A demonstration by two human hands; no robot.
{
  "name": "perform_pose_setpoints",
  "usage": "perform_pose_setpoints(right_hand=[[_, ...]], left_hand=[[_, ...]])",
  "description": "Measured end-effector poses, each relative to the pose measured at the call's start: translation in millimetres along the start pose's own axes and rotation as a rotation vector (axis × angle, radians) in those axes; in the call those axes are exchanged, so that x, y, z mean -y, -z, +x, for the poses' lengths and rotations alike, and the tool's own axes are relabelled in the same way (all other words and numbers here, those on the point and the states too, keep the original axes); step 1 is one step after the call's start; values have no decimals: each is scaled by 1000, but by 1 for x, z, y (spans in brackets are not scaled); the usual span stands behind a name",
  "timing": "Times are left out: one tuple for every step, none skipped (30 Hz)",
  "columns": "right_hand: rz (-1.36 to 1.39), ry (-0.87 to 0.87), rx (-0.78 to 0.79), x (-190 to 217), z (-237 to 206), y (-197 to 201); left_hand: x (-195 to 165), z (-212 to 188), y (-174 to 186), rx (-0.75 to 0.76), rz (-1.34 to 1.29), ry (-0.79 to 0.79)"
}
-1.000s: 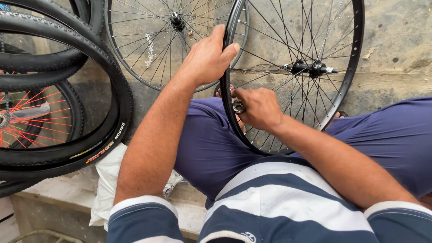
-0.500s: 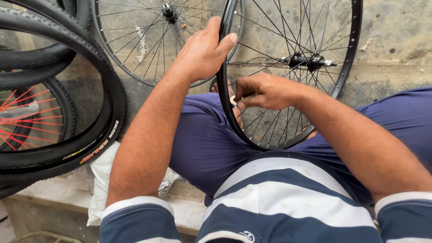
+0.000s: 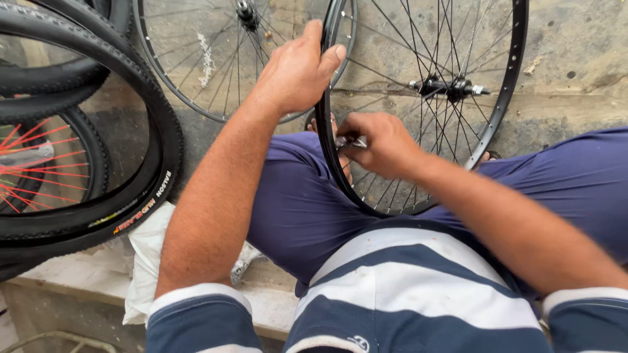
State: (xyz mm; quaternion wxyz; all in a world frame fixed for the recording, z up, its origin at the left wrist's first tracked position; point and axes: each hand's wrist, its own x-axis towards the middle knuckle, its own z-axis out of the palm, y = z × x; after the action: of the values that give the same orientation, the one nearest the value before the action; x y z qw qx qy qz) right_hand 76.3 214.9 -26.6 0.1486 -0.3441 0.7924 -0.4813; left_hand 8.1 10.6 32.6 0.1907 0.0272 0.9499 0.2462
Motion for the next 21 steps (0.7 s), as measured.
perform_pose_setpoints(right_hand=[[-184, 159, -137, 3, -5, -8], [-370, 327, -277, 2, -6, -12], [-375, 288, -222, 2, -8, -17], [-376, 244, -169, -1, -7, -17], [-375, 196, -117, -1, -7, -18], [-179, 118, -4, -4, -6, -15], [16, 42, 113, -7, -3, -8], [213, -39, 231, -9, -1, -3], [192, 31, 191, -10, 0, 3], [170, 104, 147, -9, 0, 6], [143, 187, 100, -9, -1, 8], [104, 242, 64, -8, -3, 8], [73, 292, 31, -5, -9, 3], [41, 338, -4, -2, -14, -2], [0, 346, 39, 0, -21, -8], [-40, 354, 80, 1, -27, -13], [-77, 351, 125, 2, -34, -16], [-140, 310, 187, 3, -39, -16], [-205, 274, 249, 3, -44, -14], [-272, 240, 308, 3, -47, -9], [-237, 216, 233, 5, -50, -1]], left_hand=[[0, 0, -1, 23, -5, 29], [0, 0, -2, 11, 2, 16], [1, 1, -2, -5, 14, 3], [2, 0, -2, -16, 27, -10], [2, -1, -2, -18, 16, -18], [3, -2, -1, -23, 2, -28], [3, -2, -1, -30, -14, -37], [3, -2, 0, -29, -31, -32], [3, -2, 1, -23, -49, -29], [3, -1, 1, -20, -63, -27], [2, 2, 2, -31, -101, 0], [1, 6, 2, -47, -137, 30], [-1, 8, 0, -56, -177, 65], [-1, 9, -1, -84, -279, 67], [-1, 11, -2, -118, -379, 65], [0, 12, -2, -151, -477, 61], [1, 12, -2, -159, -418, 52], [4, 11, -2, -160, -364, 45], [6, 10, -1, -165, -309, 35], [8, 8, 0, -176, -262, -30], [9, 5, 0, -187, -214, -97]])
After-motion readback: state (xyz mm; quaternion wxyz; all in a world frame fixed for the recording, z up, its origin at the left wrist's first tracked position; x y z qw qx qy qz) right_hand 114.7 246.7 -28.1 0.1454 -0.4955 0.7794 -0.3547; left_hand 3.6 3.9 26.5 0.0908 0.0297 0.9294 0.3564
